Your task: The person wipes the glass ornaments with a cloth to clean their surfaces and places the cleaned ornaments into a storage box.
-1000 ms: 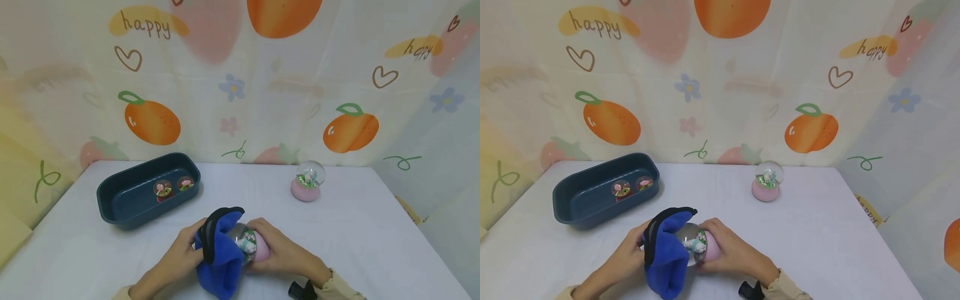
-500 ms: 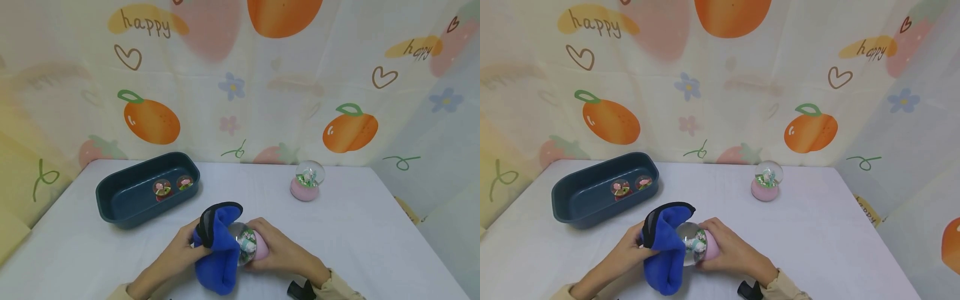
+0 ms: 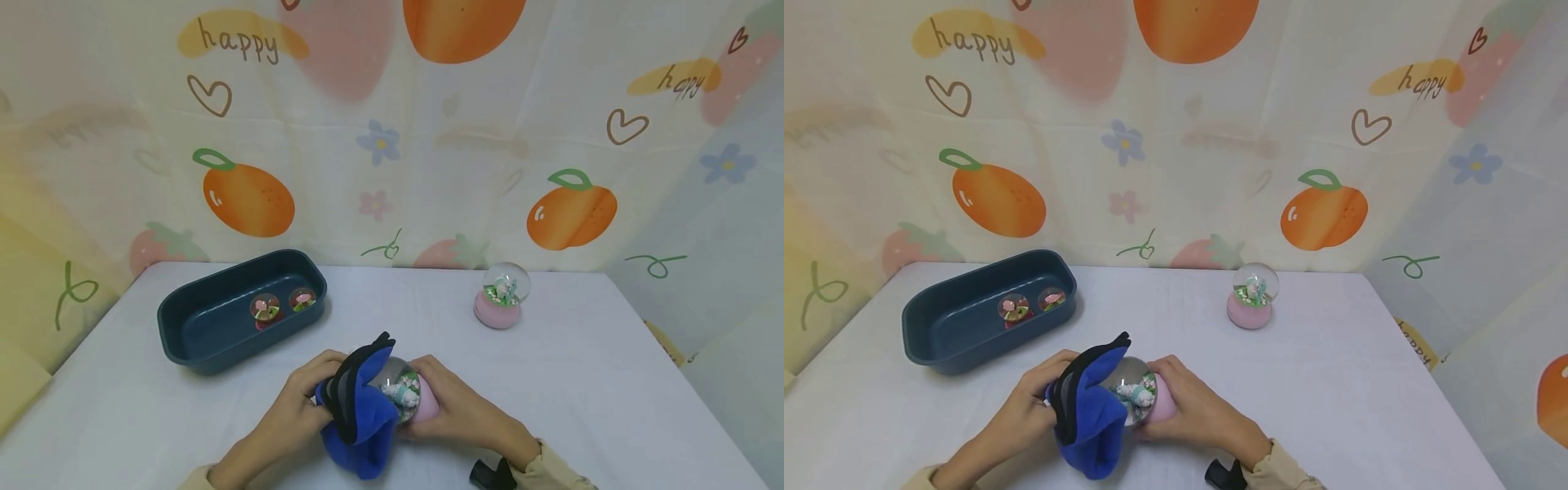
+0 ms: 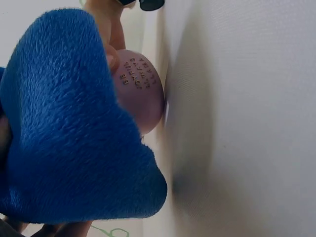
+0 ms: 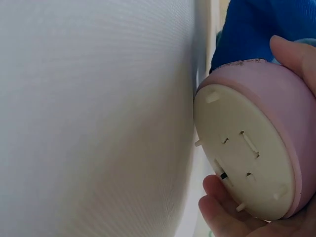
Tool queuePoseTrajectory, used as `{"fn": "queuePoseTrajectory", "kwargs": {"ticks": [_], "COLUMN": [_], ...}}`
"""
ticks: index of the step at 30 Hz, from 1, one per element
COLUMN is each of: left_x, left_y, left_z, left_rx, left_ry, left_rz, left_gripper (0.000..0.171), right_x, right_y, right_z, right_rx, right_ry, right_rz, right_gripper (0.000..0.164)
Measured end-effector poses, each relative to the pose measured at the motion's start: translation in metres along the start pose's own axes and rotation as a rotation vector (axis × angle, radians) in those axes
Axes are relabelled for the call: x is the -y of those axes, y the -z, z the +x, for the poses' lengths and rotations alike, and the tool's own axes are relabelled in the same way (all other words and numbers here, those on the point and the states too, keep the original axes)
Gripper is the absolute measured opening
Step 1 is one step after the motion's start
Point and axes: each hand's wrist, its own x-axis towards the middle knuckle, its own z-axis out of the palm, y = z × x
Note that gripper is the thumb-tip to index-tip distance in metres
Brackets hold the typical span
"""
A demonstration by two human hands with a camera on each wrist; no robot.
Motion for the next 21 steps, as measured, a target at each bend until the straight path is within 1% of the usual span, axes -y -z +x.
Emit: {"fn": "queuePoseTrajectory", "kwargs": {"ticks": [3,4,5,7,10,12,15,19,21], "left_x": [0.0004,0.0001,-0.0002,-0.0013,-0.0032,-0.0037,-0.0039,-0.0038,-0.0039], "left_y": [0.0012,0.0018,0.0021,0.0026,0.0022,0.0016,0.0012,0.0017,0.0020], "left_z": [0.0003,0.0005,0.0006,0.0007,0.0003,-0.0002,-0.0007,-0.0006,-0.0005], "left_rx": [-0.024,-0.024,-0.017,0.008,0.052,0.075,0.093,0.121,0.141], "left_ry": [-0.027,-0.019,-0.007,0.038,0.121,0.152,0.178,0.214,0.240], "left_rz": [0.018,0.019,0.018,0.019,0.027,0.038,0.048,0.054,0.051], "left_gripper": [0.042,0.043,0.044,0.050,0.061,0.067,0.069,0.070,0.071], "right_x": [0.0006,0.0008,0.0010,0.0014,0.0016,0.0015,0.0011,-0.0010,-0.0020], "right_y": [-0.0005,-0.0007,-0.0008,-0.0013,-0.0022,-0.0027,-0.0025,-0.0007,0.0007], "right_z": [0.0003,0.0002,-0.0001,-0.0009,-0.0027,-0.0032,-0.0028,-0.0013,-0.0008], "right_rx": [-0.007,-0.010,-0.016,-0.029,-0.043,-0.046,-0.036,0.000,0.027], "right_ry": [-0.016,-0.020,-0.023,-0.021,-0.013,-0.005,0.015,0.085,0.112], "right_rz": [0.006,0.007,0.008,0.000,-0.012,-0.018,-0.026,-0.043,-0.030], "right_gripper": [0.066,0.065,0.065,0.064,0.064,0.063,0.064,0.071,0.075]}}
